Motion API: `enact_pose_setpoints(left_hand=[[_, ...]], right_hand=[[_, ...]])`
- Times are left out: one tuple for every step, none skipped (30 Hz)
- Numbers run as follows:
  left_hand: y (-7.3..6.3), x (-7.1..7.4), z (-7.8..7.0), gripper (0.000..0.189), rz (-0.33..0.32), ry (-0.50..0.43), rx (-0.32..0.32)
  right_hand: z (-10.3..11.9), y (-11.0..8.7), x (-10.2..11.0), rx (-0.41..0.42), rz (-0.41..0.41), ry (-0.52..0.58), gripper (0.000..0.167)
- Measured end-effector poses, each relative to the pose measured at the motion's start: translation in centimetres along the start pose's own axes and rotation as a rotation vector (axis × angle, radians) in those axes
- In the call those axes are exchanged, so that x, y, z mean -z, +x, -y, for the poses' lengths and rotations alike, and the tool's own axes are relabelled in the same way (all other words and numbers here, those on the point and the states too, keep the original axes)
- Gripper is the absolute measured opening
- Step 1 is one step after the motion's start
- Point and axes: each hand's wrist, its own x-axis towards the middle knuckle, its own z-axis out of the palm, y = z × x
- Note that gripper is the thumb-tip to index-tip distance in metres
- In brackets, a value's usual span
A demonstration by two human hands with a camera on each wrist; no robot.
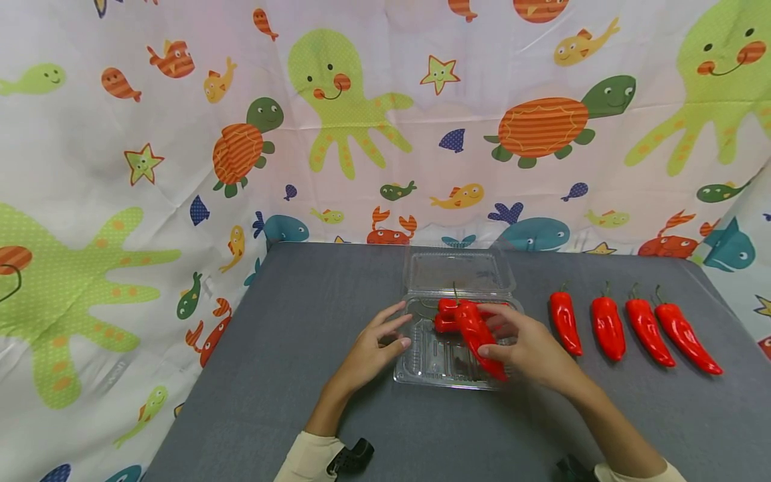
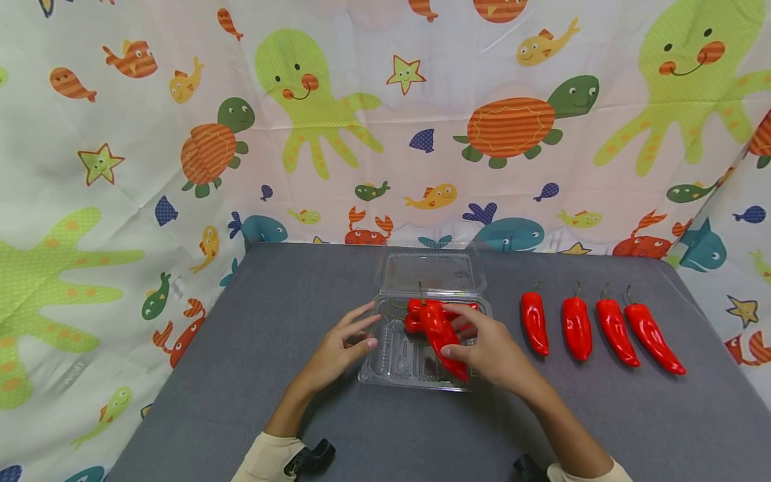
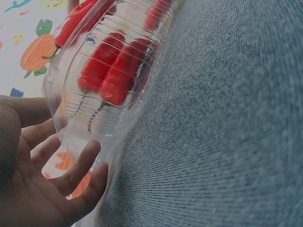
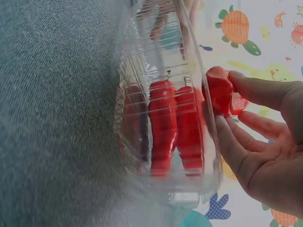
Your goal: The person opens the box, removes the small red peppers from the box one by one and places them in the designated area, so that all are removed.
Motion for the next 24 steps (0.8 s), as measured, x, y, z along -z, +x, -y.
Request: enact_pose_setpoints(left_hand=[[0.0,0.0,0.0,0.052,0.0,0.0,0.0],[0.0,0.0,0.0,0.052,-0.001,0.0,0.001],[0.0,0.0,0.0,0.051,-0.001,0.001,0.001],[0.0,0.0,0.1,0.051,-0.001,0.0,0.002],[0.0,0.0,0.0,0.051,-0.002,0.001,0.002],[0.0,0.0,0.0,0.051,-0.003,0.0,0.003],[0.0,0.0,0.0,0.051,-0.004,0.001,0.003],[0.0,-0.1,0.0,0.051,-0.004,0.0,0.002],[0.0,-0.1,0.0,0.051,-0.005,0.001,0.002],[0.0,-0.1,-0.1,0.051,-0.007,0.0,0.002],[0.0,-0.1,-0.1,0.051,-0.007,0.001,0.002],[0.0,-0.1,-0.1,0.051,-0.007,0.001,0.003],[0.0,-0.1,-0.1,0.051,-0.006,0.002,0.004],[-0.1,-0.1,-0.2,0.051,-0.006,0.002,0.007],[-0.1,-0.1,-0.2,0.051,-0.007,0.004,0.009],[-0.1,0.0,-0.2,0.052,-0.006,0.004,0.012],[-0.1,-0.1,-0.2,0.052,-0.006,0.005,0.013],[-0.1,-0.1,-0.2,0.052,-0.006,0.004,0.014],[-0.1,-0.1,-0.2,0.052,-0.005,0.003,0.015],[-0.1,-0.1,-0.2,0.052,-0.004,0.001,0.015],[-0.1,-0.1,-0.2,0.052,-0.003,0.0,0.015],[-0.1,-0.1,-0.2,0.052,-0.002,-0.001,0.015],[-0.1,-0.1,-0.2,0.052,-0.001,-0.002,0.016],[-0.1,0.0,-0.3,0.052,0.0,-0.002,0.017]], right_hand=[[0.0,-0.1,0.2,0.0,-0.004,0.002,0.074],[0.1,-0.3,0.3,-0.002,-0.007,0.006,0.075],[0.1,-0.4,0.4,-0.006,-0.011,0.006,0.076],[0.1,-0.6,0.6,-0.012,-0.012,0.012,0.076],[0.1,-0.7,0.7,-0.017,-0.014,0.016,0.077],[0.1,-0.9,0.9,-0.023,-0.017,0.019,0.078],[0.1,-1.1,1.0,-0.026,-0.021,0.019,0.078],[0.1,-1.2,1.1,-0.029,-0.025,0.019,0.079],[0.0,-1.4,1.3,-0.032,-0.029,0.02,0.079],[-0.1,-1.6,1.4,-0.034,-0.032,0.022,0.079],[-0.1,-1.8,1.6,-0.034,-0.035,0.023,0.079],[-0.2,-2.0,1.7,-0.039,-0.039,0.021,0.079],[-0.3,-2.1,1.9,-0.042,-0.044,0.018,0.079],[-0.3,-2.3,2.0,-0.049,-0.048,0.015,0.08],[-0.4,-2.5,2.2,-0.054,-0.051,0.011,0.08],[-0.5,-2.6,2.3,-0.06,-0.054,0.006,0.08],[-0.5,-2.8,2.5,-0.068,-0.058,0.003,0.081],[-0.6,-3.0,2.6,-0.075,-0.063,-0.002,0.081],[-0.7,-3.1,2.7,-0.08,-0.067,-0.005,0.081],[-0.9,-3.3,2.9,-0.085,-0.069,-0.008,0.081],[-1.0,-3.5,3.0,-0.092,-0.072,-0.009,0.081],[-1.2,-3.6,3.2,-0.1,-0.075,-0.011,0.081],[-1.3,-3.8,3.3,-0.107,-0.08,-0.015,0.082],[-1.5,-4.0,3.5,-0.114,-0.082,-0.017,0.082]])
